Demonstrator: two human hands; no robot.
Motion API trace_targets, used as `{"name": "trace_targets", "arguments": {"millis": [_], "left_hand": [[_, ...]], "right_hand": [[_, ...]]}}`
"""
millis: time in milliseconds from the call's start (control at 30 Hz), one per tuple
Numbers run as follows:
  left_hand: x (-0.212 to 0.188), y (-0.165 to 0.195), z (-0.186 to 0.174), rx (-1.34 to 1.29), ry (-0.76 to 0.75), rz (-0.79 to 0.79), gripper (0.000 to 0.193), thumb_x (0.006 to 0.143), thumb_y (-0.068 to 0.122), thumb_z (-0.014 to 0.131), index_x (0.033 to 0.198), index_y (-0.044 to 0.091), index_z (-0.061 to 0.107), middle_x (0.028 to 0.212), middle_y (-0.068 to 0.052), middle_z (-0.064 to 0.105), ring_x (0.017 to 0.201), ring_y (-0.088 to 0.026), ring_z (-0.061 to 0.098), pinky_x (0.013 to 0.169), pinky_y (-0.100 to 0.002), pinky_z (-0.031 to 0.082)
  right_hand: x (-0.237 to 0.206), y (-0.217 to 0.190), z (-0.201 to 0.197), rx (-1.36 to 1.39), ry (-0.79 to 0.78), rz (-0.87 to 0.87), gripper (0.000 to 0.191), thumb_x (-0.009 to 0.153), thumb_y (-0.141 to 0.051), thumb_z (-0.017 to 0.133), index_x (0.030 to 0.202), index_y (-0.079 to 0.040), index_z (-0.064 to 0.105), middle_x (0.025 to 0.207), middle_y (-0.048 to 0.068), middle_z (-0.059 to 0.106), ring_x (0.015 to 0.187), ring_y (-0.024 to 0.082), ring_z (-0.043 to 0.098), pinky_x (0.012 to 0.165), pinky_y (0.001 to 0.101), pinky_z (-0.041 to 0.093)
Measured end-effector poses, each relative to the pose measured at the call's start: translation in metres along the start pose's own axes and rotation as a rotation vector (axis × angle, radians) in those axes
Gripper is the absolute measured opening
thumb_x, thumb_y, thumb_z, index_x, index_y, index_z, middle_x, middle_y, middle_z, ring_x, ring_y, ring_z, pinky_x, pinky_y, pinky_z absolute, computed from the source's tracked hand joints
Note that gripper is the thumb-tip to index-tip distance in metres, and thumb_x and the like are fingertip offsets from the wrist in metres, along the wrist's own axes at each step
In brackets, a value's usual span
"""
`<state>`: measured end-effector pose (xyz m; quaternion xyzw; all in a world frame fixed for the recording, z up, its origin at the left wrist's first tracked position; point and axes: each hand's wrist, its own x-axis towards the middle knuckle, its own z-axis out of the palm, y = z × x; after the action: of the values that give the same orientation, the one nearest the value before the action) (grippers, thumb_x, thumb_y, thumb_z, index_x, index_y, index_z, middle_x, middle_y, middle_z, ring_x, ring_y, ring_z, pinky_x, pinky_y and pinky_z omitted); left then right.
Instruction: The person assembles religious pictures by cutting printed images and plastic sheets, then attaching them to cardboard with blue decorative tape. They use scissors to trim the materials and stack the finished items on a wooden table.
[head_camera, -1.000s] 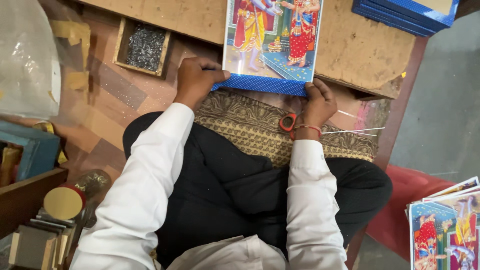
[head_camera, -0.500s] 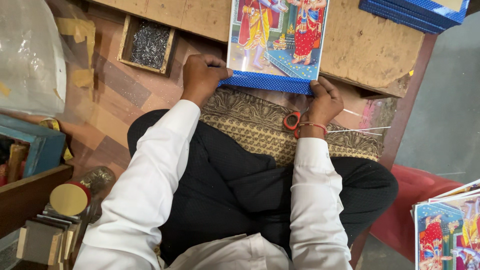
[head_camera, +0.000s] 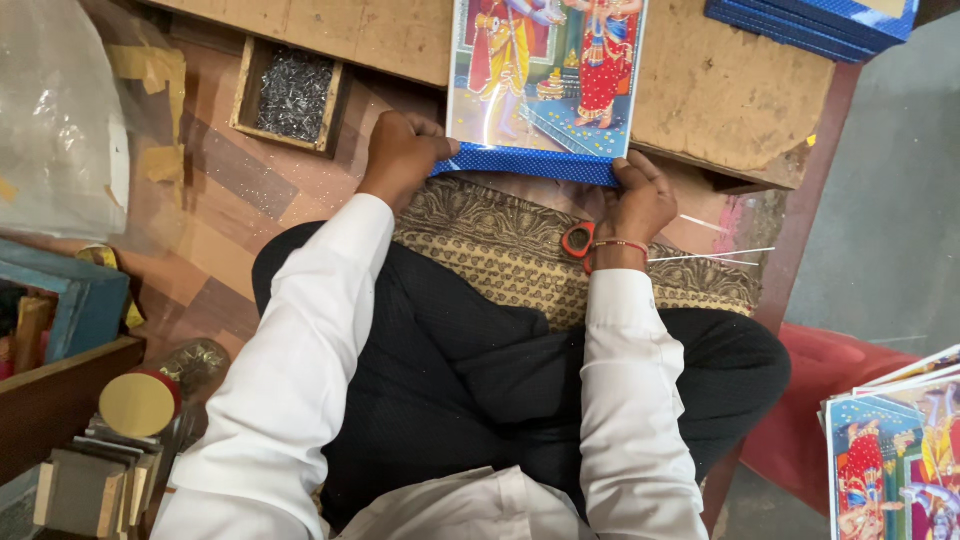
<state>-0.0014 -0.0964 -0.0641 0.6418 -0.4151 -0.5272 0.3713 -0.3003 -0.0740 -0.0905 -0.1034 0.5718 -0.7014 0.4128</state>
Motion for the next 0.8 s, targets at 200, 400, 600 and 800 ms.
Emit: {"name": "trace_targets", "arguments": {"millis": [200,400,600,800], "left_hand": [[0.007,-0.010,0.010,-0.158,-0.128,-0.040,0.016,0.070,-0.003,0.082,0.080,-0.007,0.071,0.080,-0.014,0.073,0.072,-0.019,0.069,0.067,-0.032,0.054],[0.005,-0.018,0.014,-0.274,-0.129,-0.013,0.013,0.070,-0.002,0.079,0.080,-0.007,0.073,0.077,-0.013,0.075,0.069,-0.020,0.070,0.067,-0.031,0.055],[0.009,-0.027,0.015,-0.281,-0.106,-0.007,0.015,0.069,-0.004,0.081,0.080,-0.009,0.072,0.077,-0.014,0.074,0.068,-0.020,0.070,0.064,-0.031,0.055],[0.009,-0.027,0.013,-0.382,-0.150,0.041,0.013,0.071,-0.005,0.079,0.081,-0.010,0.073,0.079,-0.016,0.075,0.070,-0.020,0.072,0.065,-0.031,0.057]], "right_hand": [[0.019,-0.002,-0.007,-0.027,0.029,0.007,0.024,0.082,0.009,0.066,0.104,0.013,0.073,0.086,0.017,0.073,0.064,0.021,0.065,0.051,0.0274,0.049],[0.017,0.000,-0.005,-0.170,0.024,-0.143,0.026,0.083,0.008,0.068,0.108,0.013,0.074,0.092,0.016,0.075,0.073,0.022,0.068,0.060,0.0298,0.054],[-0.089,0.018,0.024,-1.093,-0.311,-1.258,0.044,0.089,0.002,0.065,0.133,0.002,0.060,0.133,0.021,0.064,0.128,0.039,0.060,0.114,0.0462,0.046],[-0.142,0.021,0.051,-1.433,-0.731,-1.304,0.063,0.078,0.002,0.063,0.141,0.005,0.058,0.141,0.023,0.057,0.138,0.037,0.050,0.120,0.0526,0.031]]}}
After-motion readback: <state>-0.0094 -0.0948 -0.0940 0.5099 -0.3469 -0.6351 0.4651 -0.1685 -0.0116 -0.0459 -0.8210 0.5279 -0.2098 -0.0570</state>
